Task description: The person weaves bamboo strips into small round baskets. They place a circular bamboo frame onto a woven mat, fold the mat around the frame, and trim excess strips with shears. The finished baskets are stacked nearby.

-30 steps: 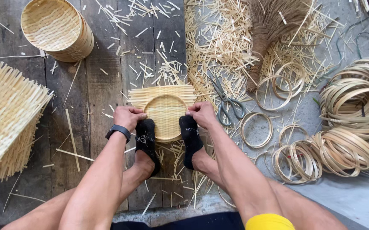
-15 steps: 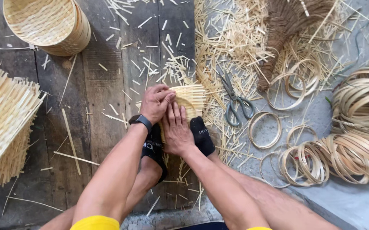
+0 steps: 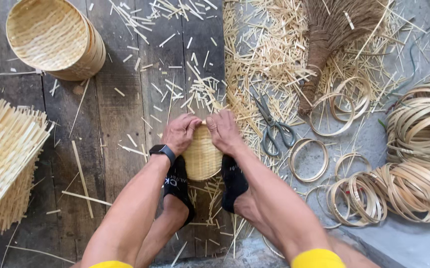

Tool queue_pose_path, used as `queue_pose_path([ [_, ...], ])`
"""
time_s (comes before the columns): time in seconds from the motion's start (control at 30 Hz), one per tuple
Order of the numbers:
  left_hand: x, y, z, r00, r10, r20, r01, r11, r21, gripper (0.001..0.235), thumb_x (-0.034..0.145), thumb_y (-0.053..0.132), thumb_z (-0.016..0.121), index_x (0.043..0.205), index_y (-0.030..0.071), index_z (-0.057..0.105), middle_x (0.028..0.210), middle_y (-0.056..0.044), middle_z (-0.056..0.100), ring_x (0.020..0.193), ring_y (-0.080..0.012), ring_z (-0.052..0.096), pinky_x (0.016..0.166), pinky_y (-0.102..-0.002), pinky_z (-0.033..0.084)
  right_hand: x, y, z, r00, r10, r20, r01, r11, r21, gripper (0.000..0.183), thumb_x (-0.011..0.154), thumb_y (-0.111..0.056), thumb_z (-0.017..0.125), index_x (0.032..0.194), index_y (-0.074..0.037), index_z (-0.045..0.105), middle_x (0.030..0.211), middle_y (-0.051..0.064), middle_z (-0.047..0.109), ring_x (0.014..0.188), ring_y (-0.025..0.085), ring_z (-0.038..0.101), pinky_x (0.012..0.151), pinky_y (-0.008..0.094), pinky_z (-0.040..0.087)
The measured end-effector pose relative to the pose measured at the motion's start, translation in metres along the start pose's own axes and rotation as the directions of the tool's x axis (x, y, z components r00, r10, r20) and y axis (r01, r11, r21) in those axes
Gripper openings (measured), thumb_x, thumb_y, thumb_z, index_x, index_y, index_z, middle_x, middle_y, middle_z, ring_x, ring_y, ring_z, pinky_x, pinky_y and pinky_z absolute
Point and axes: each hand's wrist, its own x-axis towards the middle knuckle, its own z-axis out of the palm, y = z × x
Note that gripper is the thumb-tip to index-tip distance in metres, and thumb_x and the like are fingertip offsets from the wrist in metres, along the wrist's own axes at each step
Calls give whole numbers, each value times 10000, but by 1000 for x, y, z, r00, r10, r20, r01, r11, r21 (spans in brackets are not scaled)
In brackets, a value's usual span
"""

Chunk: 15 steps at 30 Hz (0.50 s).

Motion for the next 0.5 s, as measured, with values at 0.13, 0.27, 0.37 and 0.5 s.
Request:
queue_pose_path([
  [0.13,3,-9,7,990,-44,-131,34,996,-79,186,942,237,715,909,67,784,824,-78,735,719,-188,688,660,-312,533,21,19,37,972,163,166,-204,942,268,646,1081,-458,297,983,61,668,1019,318,702,982,438,664,924,494,507],
  [0.27,15,-29,23,946,-323,-13,317,936,-154,258,913,291,765,880,36,789,740,-80,732,667,-161,637,610,-309,501,36,46,52,979,166,119,-194,938,287,682,1071,-496,329,964,81,676,984,323,687,964,457,667,900,497,508],
  [0.37,13,-41,27,922,-379,74,385,886,-259,294,938,324,769,944,32,802,788,-85,746,717,-137,618,654,-293,503,36,47,62,974,164,157,-201,944,263,721,1109,-506,306,936,79,693,933,308,699,941,428,691,906,481,525],
  [0.5,16,-19,2,903,-372,217,420,872,-251,326,922,357,745,1145,122,789,1024,-21,780,890,-93,688,767,-242,536,9,43,4,921,-218,-324,289,939,188,592,1115,-348,248,955,-15,710,908,256,640,872,410,625,838,555,478],
])
